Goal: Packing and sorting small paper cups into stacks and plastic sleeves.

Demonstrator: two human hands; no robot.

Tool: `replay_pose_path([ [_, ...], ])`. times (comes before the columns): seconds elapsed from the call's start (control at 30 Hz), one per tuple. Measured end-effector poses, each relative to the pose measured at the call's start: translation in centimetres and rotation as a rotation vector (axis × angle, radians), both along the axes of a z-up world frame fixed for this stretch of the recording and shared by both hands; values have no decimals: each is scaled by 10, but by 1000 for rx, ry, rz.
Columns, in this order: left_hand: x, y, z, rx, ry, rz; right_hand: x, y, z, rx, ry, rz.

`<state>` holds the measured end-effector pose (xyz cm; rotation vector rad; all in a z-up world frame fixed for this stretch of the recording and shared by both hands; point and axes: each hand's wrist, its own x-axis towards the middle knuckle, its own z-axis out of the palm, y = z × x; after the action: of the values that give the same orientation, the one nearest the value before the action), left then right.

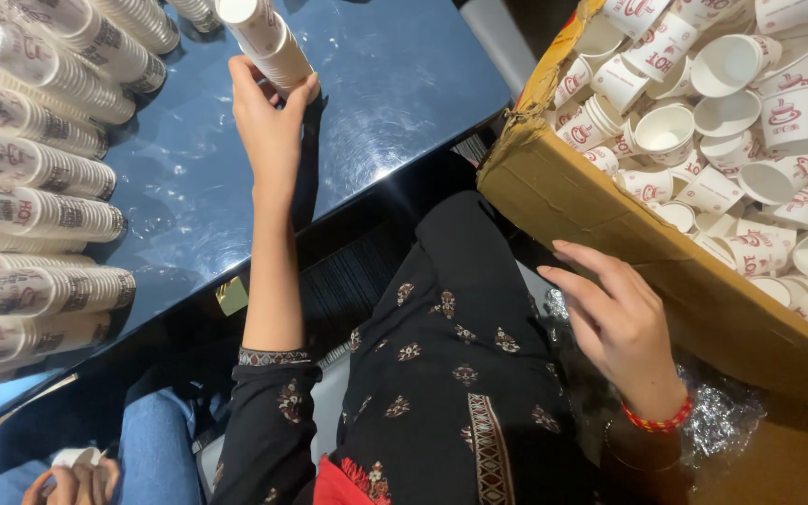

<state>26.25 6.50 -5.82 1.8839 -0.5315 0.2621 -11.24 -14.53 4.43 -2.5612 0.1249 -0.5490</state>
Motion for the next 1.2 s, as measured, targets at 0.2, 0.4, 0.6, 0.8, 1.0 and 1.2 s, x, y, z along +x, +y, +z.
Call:
replay_pose_path([
  [0.2,-47,14,9,42,130,-154,-12,-10,-10,-23,180,46],
  [0.4,-79,15,16,78,174,-140,-18,-29,11,-27,-14,-8],
  [0.6,-89,18,12,17,187,-230,64,-62,59,104,-280,-139],
  [0.8,-90,22,8,43,174,-220,114,-135,6,-471,-144,-293],
  [1.0,-90,20,9,4,168,-225,116,-115,14,-353,-295,-271],
  [1.2,-86,23,-7,77,231,-202,133,-125,9,-541,-56,-326],
])
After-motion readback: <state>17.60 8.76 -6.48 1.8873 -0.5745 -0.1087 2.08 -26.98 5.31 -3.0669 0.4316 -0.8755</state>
